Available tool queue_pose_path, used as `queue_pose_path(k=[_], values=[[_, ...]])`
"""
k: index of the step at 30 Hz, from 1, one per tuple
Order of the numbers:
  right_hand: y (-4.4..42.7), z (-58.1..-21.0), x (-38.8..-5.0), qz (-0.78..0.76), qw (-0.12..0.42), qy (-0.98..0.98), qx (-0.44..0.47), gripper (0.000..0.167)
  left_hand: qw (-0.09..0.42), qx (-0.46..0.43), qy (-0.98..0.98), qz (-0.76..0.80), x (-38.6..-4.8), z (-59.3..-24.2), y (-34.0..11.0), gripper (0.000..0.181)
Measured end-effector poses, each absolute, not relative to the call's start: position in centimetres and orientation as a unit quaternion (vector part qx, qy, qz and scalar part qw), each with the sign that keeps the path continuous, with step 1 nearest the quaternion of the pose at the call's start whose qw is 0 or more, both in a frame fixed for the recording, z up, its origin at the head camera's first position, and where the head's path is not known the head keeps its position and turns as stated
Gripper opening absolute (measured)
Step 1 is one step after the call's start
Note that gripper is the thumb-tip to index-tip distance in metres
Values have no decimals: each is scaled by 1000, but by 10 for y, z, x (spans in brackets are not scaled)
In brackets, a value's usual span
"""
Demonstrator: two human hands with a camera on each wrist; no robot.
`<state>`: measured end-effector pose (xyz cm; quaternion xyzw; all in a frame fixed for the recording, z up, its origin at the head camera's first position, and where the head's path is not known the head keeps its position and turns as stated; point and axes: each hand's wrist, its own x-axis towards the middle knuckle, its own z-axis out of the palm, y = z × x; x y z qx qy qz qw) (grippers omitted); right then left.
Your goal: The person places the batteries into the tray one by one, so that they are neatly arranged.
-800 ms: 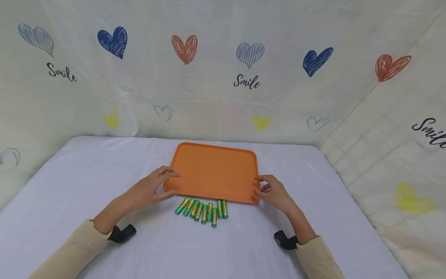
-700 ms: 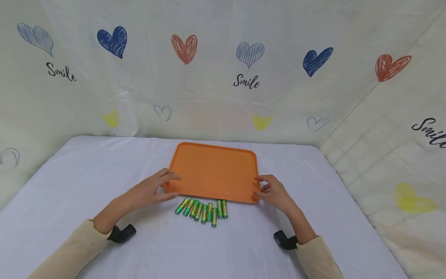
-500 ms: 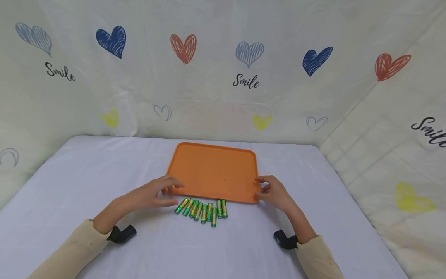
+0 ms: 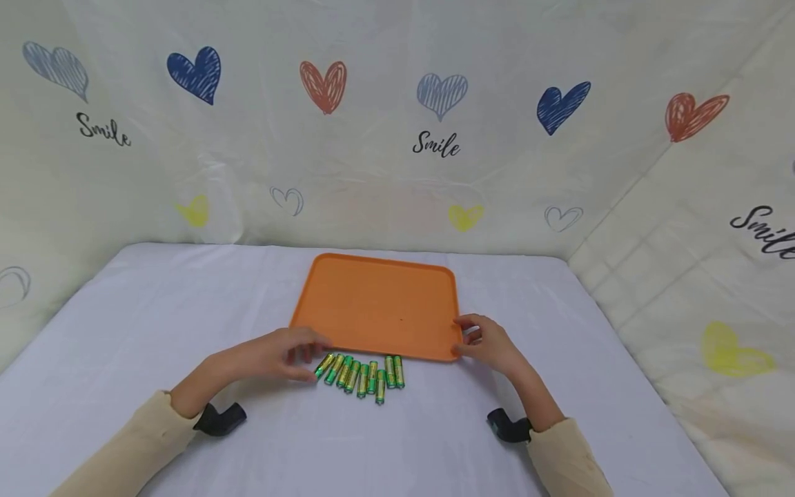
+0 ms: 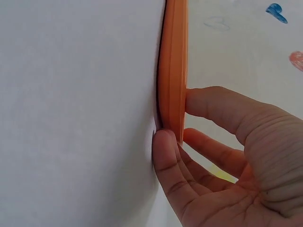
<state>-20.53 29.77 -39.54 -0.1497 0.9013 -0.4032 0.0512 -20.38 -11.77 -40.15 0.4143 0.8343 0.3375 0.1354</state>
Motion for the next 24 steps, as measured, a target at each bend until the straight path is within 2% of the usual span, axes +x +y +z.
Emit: queue_pose_path(k=[6,24], values=[[299,-396,-206,-420,63,894,-141,54,154,413,840,316,-203,-403,-116,51],[299,-396,-205,-424,66,893,-136,58,157,395,856,296,-201,-401,-113,46]])
